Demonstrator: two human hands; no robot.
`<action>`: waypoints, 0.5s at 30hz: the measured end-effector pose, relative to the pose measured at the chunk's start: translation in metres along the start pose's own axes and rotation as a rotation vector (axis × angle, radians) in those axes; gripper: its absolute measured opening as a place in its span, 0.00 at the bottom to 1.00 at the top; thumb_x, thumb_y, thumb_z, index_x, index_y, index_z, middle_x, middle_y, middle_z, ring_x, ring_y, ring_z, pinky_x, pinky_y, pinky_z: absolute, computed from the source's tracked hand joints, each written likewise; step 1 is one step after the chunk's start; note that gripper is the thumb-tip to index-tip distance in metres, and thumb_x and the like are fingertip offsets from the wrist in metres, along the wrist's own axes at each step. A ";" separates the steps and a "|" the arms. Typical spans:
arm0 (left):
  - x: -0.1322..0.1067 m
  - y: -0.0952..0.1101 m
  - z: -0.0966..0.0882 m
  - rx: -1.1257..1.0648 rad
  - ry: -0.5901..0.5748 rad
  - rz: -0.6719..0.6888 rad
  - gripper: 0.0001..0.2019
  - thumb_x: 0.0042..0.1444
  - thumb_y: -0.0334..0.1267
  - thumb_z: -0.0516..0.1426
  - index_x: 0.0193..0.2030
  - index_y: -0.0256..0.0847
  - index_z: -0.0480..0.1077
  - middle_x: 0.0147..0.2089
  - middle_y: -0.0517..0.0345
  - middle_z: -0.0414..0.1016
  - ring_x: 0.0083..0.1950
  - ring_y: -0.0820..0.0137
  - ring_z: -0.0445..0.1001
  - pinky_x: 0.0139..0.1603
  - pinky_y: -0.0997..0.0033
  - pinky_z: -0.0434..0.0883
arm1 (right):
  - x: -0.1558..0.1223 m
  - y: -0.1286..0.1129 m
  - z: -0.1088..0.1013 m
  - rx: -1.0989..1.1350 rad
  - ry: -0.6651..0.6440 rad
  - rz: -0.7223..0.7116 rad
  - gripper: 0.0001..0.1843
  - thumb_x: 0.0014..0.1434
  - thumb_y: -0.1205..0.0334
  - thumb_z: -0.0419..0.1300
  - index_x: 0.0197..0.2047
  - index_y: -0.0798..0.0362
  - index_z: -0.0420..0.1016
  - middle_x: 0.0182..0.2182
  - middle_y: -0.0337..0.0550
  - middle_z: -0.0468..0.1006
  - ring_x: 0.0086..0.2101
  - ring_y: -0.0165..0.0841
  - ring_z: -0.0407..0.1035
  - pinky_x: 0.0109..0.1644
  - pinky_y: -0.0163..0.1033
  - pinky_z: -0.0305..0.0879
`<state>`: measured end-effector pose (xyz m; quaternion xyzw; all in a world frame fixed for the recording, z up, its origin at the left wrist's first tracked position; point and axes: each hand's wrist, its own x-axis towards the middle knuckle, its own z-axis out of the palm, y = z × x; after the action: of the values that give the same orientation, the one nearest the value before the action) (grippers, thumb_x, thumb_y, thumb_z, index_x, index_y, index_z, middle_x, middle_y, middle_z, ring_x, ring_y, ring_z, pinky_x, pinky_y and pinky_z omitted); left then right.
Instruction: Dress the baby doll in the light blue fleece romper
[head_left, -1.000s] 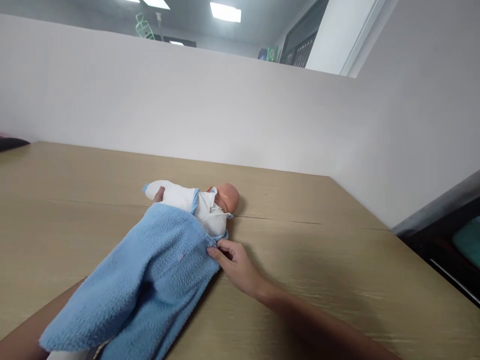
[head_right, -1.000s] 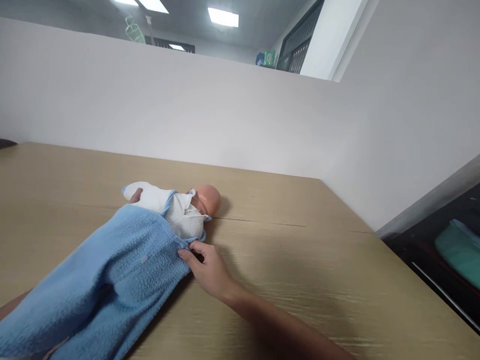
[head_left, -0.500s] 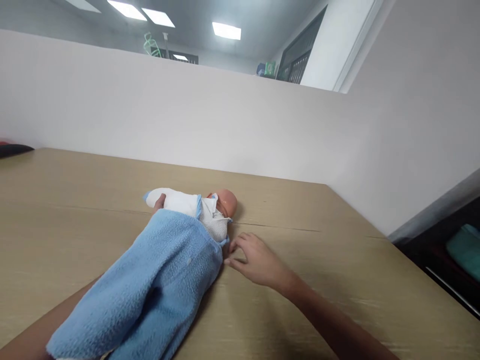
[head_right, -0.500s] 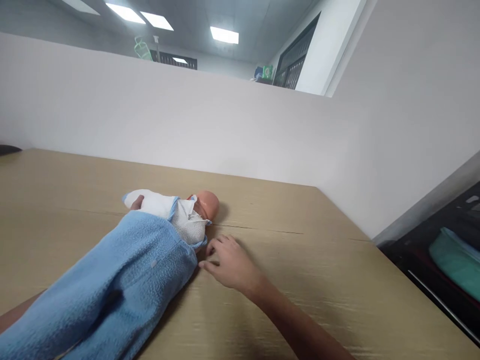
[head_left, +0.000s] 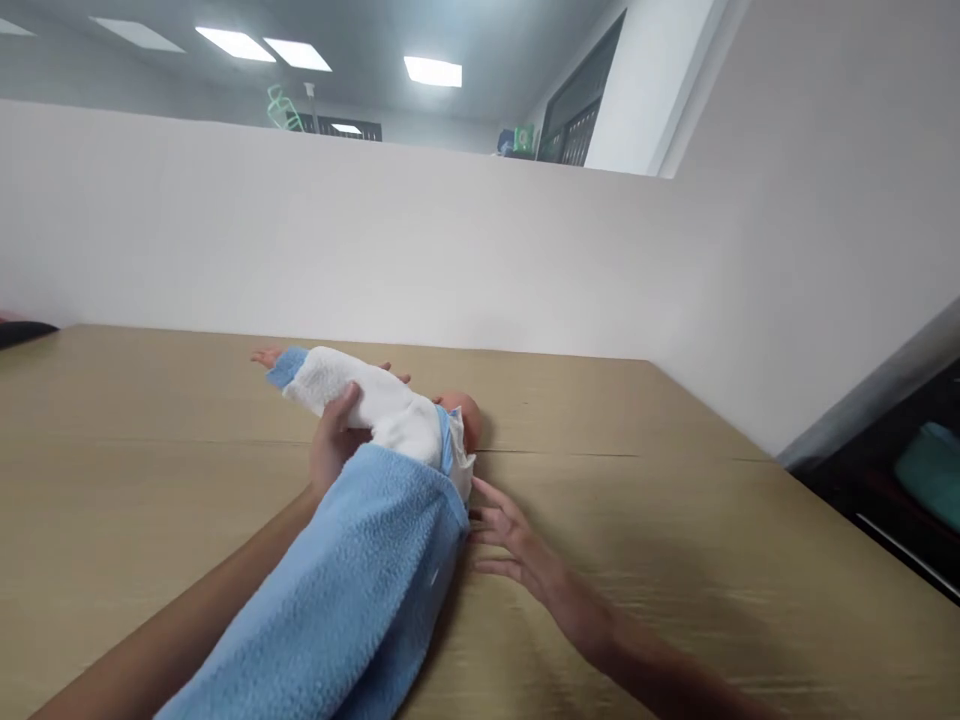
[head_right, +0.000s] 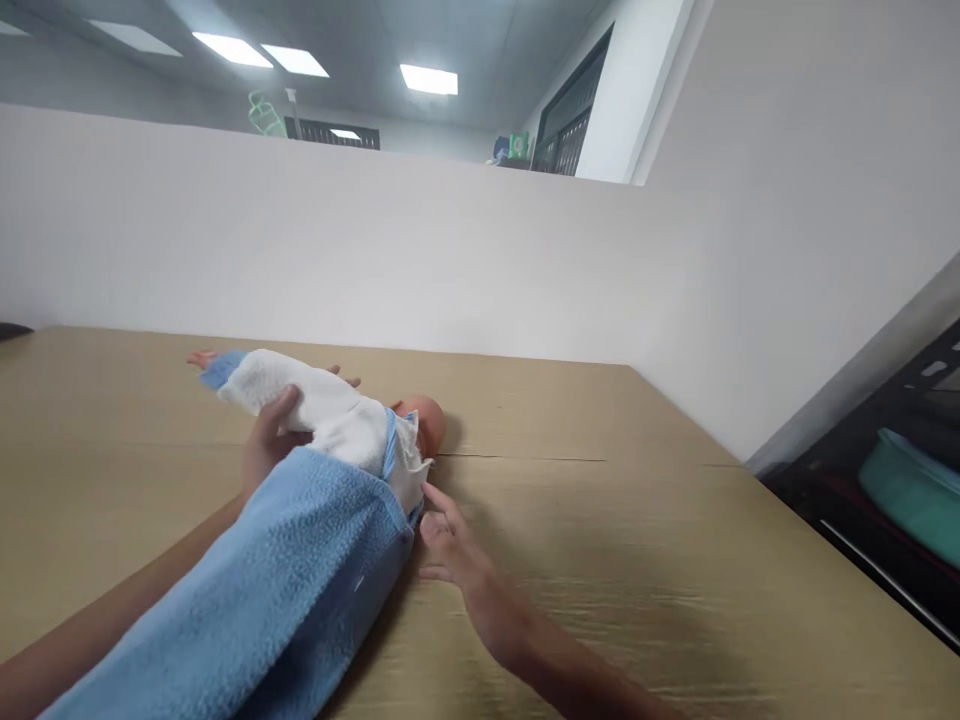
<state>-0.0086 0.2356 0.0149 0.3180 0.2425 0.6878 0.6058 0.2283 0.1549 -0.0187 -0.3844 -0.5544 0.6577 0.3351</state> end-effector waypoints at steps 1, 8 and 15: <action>-0.003 0.002 0.005 0.035 -0.028 -0.016 0.25 0.62 0.53 0.64 0.64 0.49 0.74 0.64 0.59 0.80 0.67 0.47 0.75 0.64 0.50 0.79 | 0.003 -0.001 -0.004 0.041 0.004 0.031 0.46 0.66 0.26 0.53 0.77 0.40 0.55 0.70 0.51 0.66 0.66 0.48 0.65 0.70 0.59 0.61; -0.023 0.012 0.023 0.618 -0.347 -0.039 0.30 0.60 0.54 0.67 0.66 0.47 0.73 0.70 0.54 0.75 0.76 0.45 0.64 0.82 0.43 0.51 | -0.002 -0.016 -0.015 0.096 0.231 0.074 0.48 0.60 0.24 0.59 0.74 0.42 0.64 0.75 0.48 0.60 0.74 0.50 0.51 0.76 0.61 0.50; -0.030 -0.007 0.056 1.048 -0.560 0.195 0.20 0.59 0.48 0.67 0.55 0.44 0.75 0.55 0.49 0.81 0.57 0.50 0.79 0.66 0.47 0.73 | -0.014 -0.046 -0.016 0.192 0.178 -0.124 0.42 0.64 0.25 0.56 0.74 0.37 0.63 0.71 0.46 0.68 0.70 0.53 0.60 0.70 0.64 0.61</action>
<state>0.0388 0.2039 0.0440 0.7642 0.3501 0.4190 0.3435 0.2494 0.1581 0.0271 -0.3722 -0.4797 0.6492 0.4582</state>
